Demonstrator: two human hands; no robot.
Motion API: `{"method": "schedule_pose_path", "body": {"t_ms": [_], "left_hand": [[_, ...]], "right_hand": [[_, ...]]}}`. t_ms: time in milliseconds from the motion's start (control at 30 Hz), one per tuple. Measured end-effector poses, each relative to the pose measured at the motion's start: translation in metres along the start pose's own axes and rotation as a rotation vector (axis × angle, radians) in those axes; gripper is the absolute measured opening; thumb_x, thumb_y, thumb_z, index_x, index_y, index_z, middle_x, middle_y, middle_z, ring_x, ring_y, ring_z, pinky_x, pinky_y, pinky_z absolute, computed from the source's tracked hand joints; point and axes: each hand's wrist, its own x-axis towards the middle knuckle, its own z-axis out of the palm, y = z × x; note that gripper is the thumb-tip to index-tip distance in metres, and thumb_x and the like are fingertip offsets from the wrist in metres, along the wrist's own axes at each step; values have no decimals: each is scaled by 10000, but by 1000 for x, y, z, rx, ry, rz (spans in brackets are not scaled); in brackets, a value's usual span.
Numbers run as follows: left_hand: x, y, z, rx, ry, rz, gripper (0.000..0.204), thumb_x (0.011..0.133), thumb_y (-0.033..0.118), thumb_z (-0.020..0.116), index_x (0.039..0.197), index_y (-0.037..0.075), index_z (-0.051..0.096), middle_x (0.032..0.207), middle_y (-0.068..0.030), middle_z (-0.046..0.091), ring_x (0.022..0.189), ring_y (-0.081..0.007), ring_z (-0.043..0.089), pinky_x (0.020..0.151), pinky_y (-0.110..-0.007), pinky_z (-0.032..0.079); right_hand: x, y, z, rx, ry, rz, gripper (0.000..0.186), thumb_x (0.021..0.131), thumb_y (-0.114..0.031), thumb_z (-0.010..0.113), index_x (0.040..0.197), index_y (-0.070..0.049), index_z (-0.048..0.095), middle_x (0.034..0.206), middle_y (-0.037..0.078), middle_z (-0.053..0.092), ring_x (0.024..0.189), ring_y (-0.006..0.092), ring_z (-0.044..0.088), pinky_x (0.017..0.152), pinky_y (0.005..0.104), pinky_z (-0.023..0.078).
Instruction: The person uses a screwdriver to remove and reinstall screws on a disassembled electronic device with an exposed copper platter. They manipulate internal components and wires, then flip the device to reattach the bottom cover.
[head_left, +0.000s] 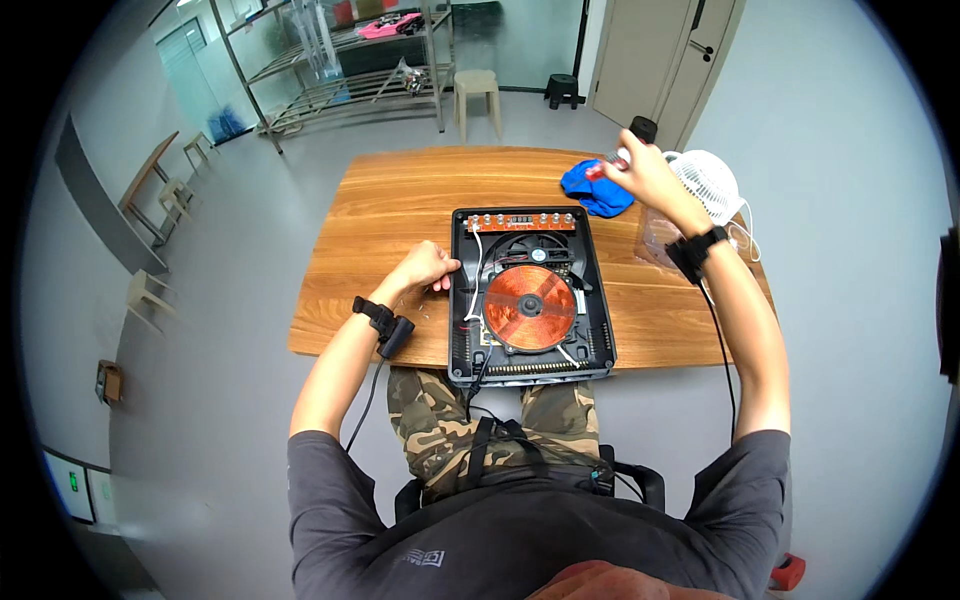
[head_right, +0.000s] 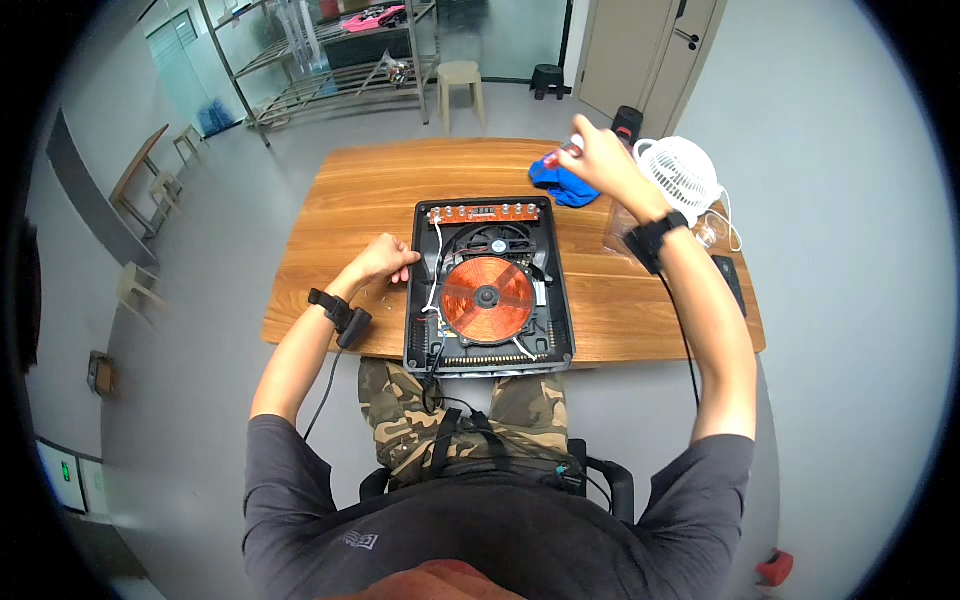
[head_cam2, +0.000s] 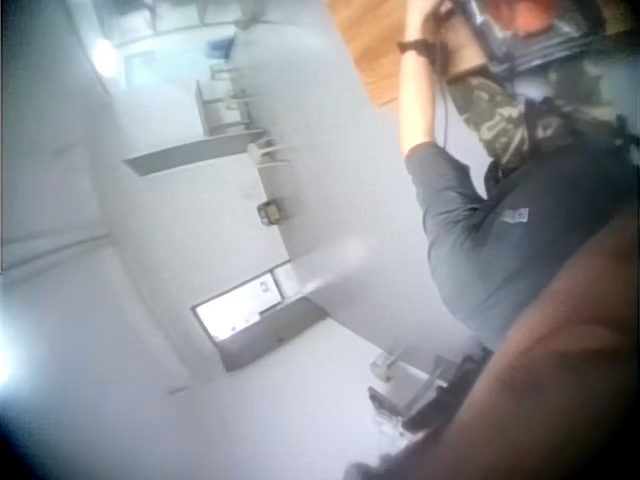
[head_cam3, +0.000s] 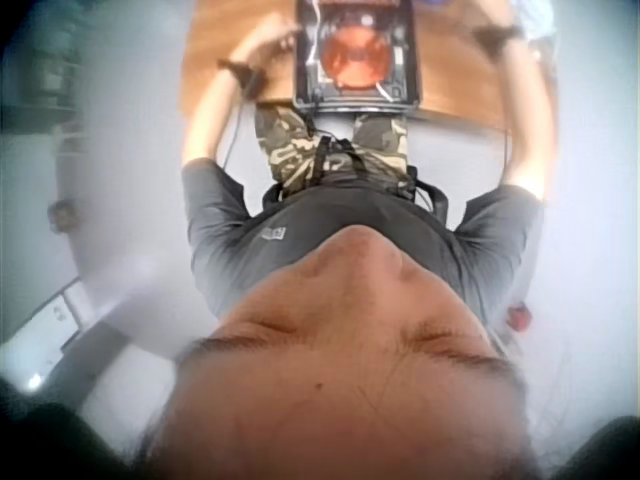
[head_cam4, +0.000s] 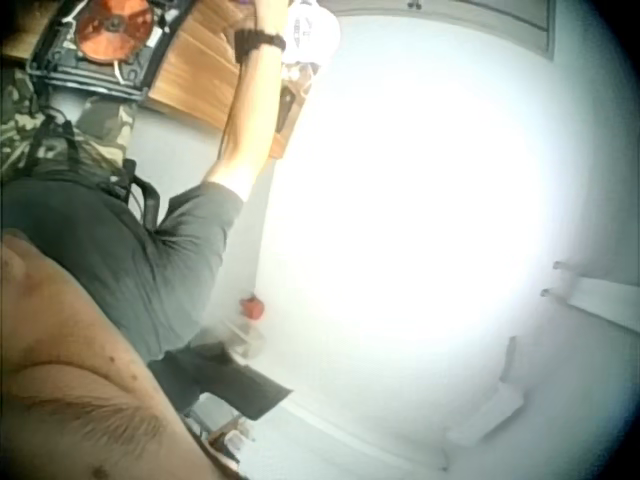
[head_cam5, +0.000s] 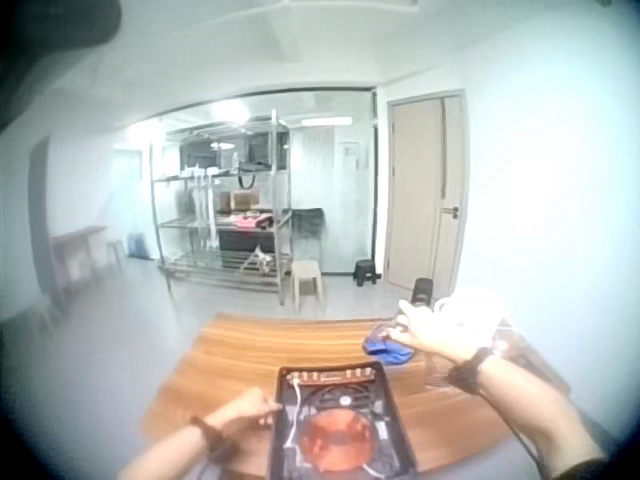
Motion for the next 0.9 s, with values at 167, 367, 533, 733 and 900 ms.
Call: {"method": "schedule_pose_path", "body": {"t_ms": [167, 367, 533, 733, 900], "left_hand": [[1, 15, -4, 147, -55, -17, 322, 976, 204, 676, 720, 9, 684, 653, -92, 732, 467, -123, 624, 468, -283, 503], [-1, 14, -9, 90, -80, -39, 313, 982, 189, 671, 729, 4, 677, 634, -98, 714, 460, -123, 613, 439, -286, 497], [-2, 9, -5, 115, -62, 11, 365, 997, 231, 654, 713, 2, 677, 631, -95, 716, 452, -123, 603, 453, -276, 494], [-2, 2, -4, 101, -42, 1, 394, 987, 292, 657, 697, 28, 694, 629, -70, 723, 472, -120, 618, 492, -286, 504], [-4, 3, -3, 105, -13, 33, 396, 995, 281, 657, 678, 44, 676, 602, -72, 699, 435, -112, 566, 435, -278, 455]], "right_hand": [[-82, 61, 3, -2, 11, 20, 411, 880, -256, 759, 978, 44, 495, 771, 292, 661, 799, 444, 707, 688, 456, 550], [-147, 64, 10, -64, -67, 278, 458, 819, -247, 800, 950, 39, 467, 800, 325, 632, 776, 479, 665, 685, 489, 524], [-171, 64, 44, -35, -25, 356, 433, 815, -200, 779, 949, 45, 449, 800, 339, 623, 776, 495, 660, 688, 504, 520], [-176, 62, 74, 32, -155, 420, 411, 814, -172, 746, 967, 45, 431, 815, 336, 632, 793, 514, 649, 716, 534, 521], [-175, 63, 90, 6, -281, 448, 442, 809, -194, 749, 995, 42, 424, 842, 344, 636, 812, 524, 645, 739, 553, 517]]}}
